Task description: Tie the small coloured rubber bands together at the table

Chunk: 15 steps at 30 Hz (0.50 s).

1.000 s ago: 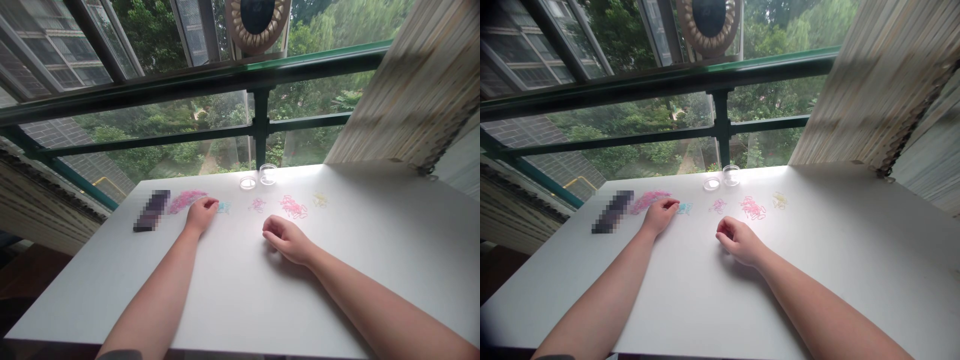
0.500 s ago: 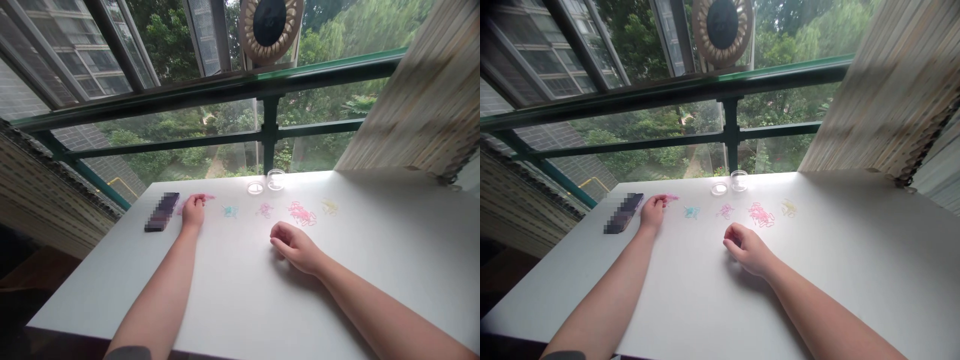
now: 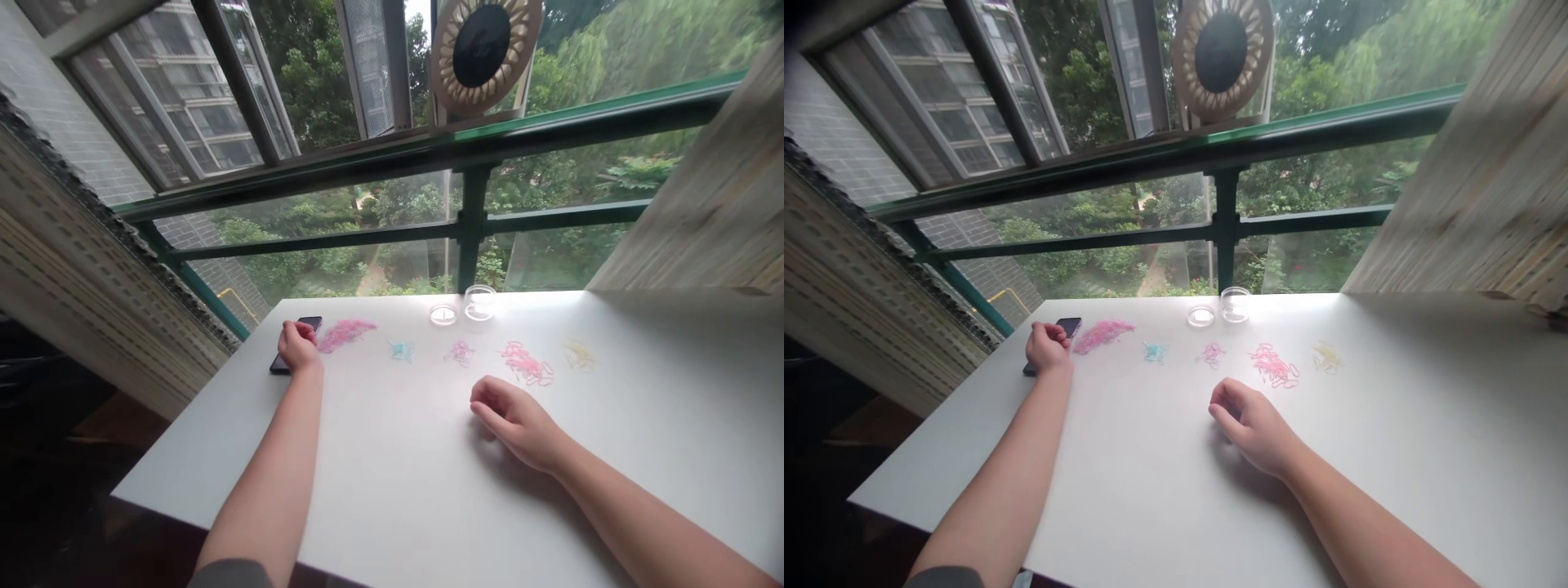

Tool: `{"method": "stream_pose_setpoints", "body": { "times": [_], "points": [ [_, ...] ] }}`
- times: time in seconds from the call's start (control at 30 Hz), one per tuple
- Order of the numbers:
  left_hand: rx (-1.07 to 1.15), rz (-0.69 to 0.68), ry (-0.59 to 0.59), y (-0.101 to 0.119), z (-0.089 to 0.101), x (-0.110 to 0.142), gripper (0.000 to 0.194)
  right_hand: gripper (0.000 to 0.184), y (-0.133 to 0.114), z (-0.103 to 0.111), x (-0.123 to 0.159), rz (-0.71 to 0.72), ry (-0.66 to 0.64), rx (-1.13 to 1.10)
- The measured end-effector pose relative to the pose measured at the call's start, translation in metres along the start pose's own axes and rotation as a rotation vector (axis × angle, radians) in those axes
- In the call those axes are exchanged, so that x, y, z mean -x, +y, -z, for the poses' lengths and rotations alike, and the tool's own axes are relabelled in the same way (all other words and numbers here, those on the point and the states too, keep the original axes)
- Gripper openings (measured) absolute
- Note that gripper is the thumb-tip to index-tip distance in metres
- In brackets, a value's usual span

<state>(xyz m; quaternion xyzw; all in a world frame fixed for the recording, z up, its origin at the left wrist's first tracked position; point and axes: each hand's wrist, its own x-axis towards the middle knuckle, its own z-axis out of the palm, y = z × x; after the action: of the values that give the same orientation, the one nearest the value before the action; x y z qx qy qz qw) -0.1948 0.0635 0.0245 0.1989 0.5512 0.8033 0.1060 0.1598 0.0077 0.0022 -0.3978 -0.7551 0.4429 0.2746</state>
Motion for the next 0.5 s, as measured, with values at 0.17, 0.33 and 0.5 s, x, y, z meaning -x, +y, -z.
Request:
{"method": "stream_pose_setpoints", "body": {
  "times": [0.17,0.33,0.5],
  "points": [
    [0.034,-0.034,0.024,0.002,-0.001,0.003,0.028,0.015,0.001,0.001,-0.001,-0.007,-0.006,0.014],
    [0.007,-0.082,-0.017,0.003,-0.001,-0.001,0.015,0.022,-0.001,0.001,-0.001,-0.013,0.008,0.063],
    [-0.134,-0.091,-0.289,-0.001,-0.003,0.016,0.014,0.031,-0.002,0.000,-0.002,-0.016,0.006,0.077]
  ]
}}
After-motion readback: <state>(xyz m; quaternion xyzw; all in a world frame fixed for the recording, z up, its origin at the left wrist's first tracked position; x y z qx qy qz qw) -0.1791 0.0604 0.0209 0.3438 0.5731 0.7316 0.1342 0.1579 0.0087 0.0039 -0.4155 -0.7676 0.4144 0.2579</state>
